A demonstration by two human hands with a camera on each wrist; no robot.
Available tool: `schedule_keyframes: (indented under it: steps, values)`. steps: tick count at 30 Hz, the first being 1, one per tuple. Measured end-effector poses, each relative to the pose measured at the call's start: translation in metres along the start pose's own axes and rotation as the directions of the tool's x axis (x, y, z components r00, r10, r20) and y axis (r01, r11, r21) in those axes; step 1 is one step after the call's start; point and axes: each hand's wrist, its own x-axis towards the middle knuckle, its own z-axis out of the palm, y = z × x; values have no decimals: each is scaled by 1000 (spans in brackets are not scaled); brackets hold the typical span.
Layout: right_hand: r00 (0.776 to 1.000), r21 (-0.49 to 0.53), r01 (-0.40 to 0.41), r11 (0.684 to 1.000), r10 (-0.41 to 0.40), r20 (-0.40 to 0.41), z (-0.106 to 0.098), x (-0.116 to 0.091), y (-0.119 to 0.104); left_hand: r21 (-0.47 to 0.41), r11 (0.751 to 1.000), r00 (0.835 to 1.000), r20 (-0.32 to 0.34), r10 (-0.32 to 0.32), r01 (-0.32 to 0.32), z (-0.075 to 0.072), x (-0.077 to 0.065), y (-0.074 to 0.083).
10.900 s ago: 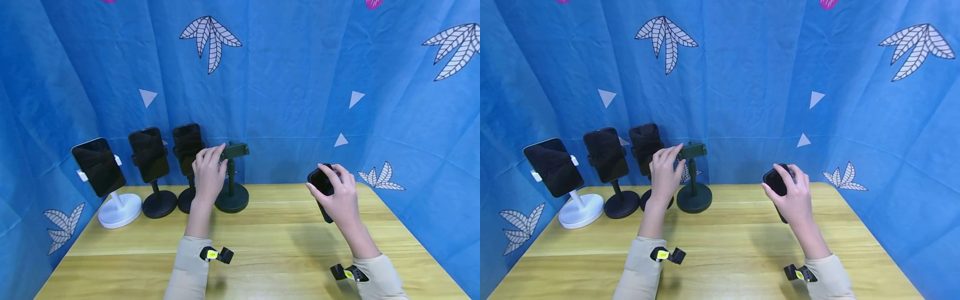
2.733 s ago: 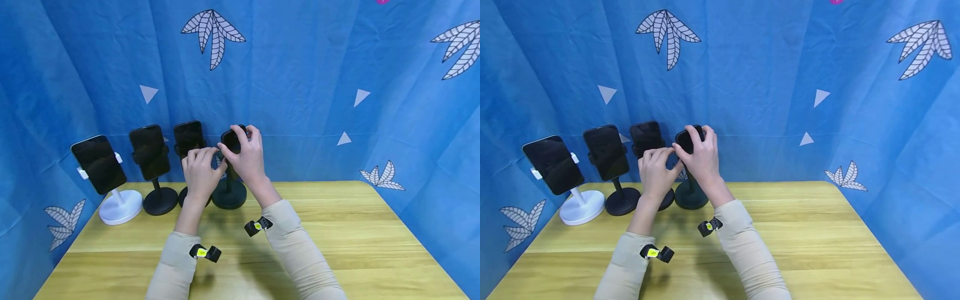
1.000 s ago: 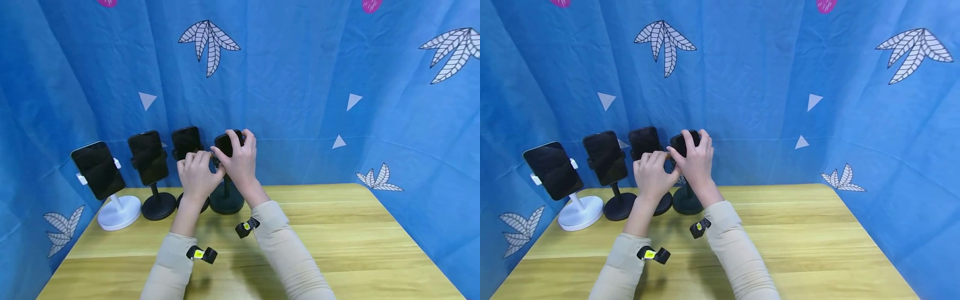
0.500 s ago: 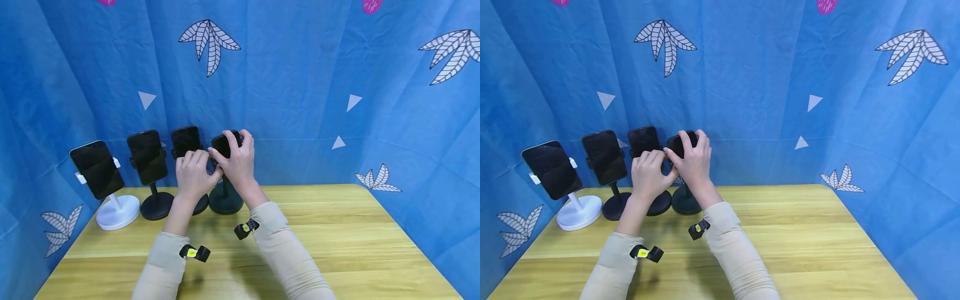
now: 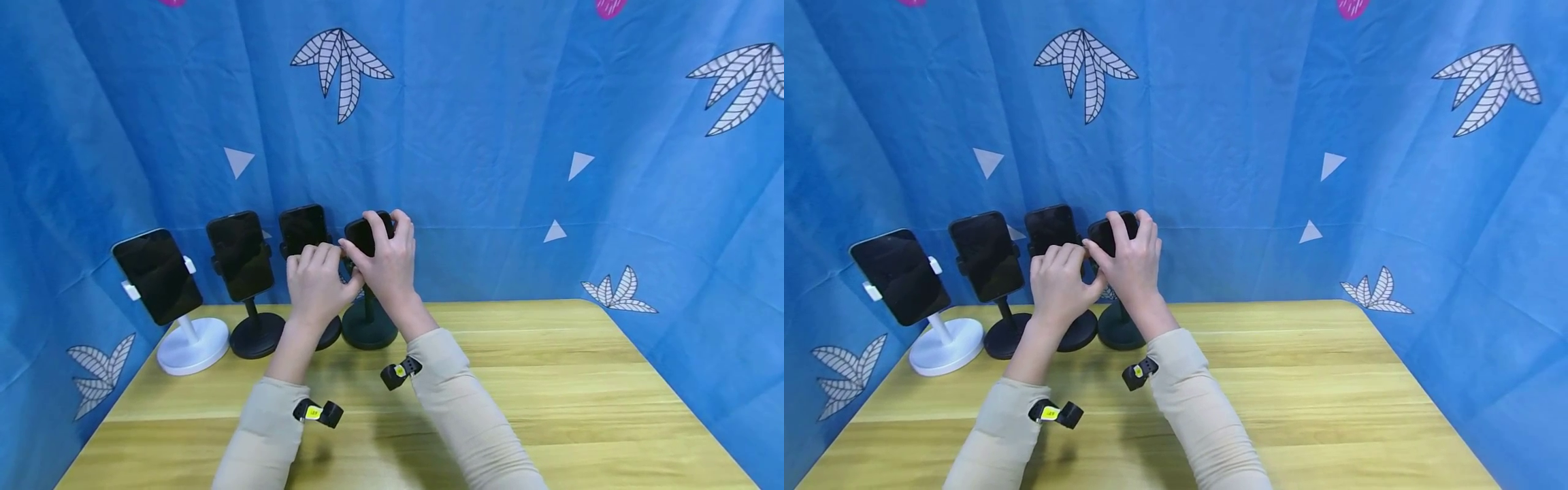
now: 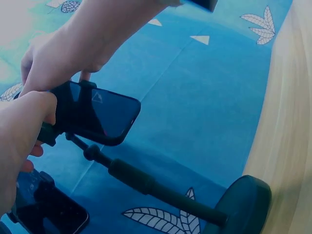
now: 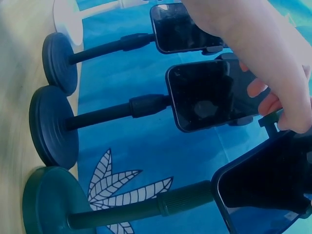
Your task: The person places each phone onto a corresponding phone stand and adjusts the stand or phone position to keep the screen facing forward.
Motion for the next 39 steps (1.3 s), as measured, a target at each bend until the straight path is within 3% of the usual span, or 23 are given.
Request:
schedule_keyframes:
  steps: [10,20,28,39]
  values:
    - [1000,-26,0,1000,0,-10,0,0,0,94,996,1000,-28,9,-6,-5,1,6]
    - [998,13,-63,998,63,19,-1,-1,3,-25,999,997,67,31,-29,-9,-4,8]
    - [996,49,-87,995,86,26,-1,-3,4,-99,995,999,47,13,-8,-5,-10,8]
    - [995,41,-102,994,101,22,-3,3,5,-132,991,1000,17,15,-12,0,-9,3]
